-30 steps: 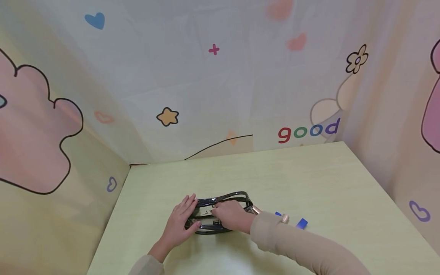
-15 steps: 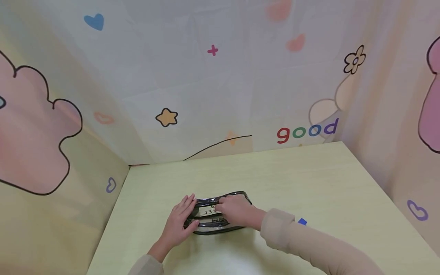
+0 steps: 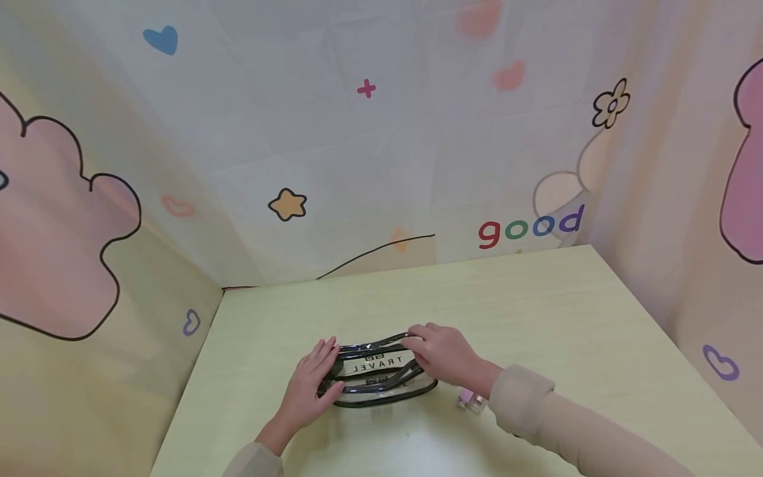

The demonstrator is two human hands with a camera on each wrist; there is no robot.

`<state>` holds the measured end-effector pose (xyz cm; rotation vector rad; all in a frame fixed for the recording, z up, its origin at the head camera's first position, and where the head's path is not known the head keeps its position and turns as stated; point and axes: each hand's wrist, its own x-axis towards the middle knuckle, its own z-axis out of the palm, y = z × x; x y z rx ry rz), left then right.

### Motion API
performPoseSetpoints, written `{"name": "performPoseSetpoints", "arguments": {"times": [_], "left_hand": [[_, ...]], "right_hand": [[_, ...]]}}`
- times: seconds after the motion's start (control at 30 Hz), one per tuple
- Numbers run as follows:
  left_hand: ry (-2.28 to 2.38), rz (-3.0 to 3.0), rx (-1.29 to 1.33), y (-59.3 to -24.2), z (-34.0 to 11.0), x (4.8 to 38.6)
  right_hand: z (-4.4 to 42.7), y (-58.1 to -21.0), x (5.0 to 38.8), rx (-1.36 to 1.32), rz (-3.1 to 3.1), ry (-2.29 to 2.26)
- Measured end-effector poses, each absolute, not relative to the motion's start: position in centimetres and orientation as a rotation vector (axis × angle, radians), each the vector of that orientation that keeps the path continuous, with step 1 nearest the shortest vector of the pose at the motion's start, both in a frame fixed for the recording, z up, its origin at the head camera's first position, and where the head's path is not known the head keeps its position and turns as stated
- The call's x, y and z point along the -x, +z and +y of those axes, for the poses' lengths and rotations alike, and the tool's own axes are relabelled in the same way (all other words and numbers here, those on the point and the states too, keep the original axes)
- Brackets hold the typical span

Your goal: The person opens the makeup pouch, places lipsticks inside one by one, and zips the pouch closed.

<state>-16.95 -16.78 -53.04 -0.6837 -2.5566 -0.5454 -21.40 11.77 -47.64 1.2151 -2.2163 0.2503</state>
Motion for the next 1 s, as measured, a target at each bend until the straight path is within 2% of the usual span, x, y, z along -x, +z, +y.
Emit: {"name": "performPoseSetpoints", "arguments": {"times": [0.57,1.0], "left_hand": [[-0.600,-2.645,0.673,-53.0,-16.9,17.0],[-0.597,-2.624,0.675,-53.2,-16.9,16.9]], "right_hand": [[16.5,-50.6,22.3,-1.061,-2.268,0.243],[17.9,-53.4,22.0,-0.908,-2.578,0.211]]}}
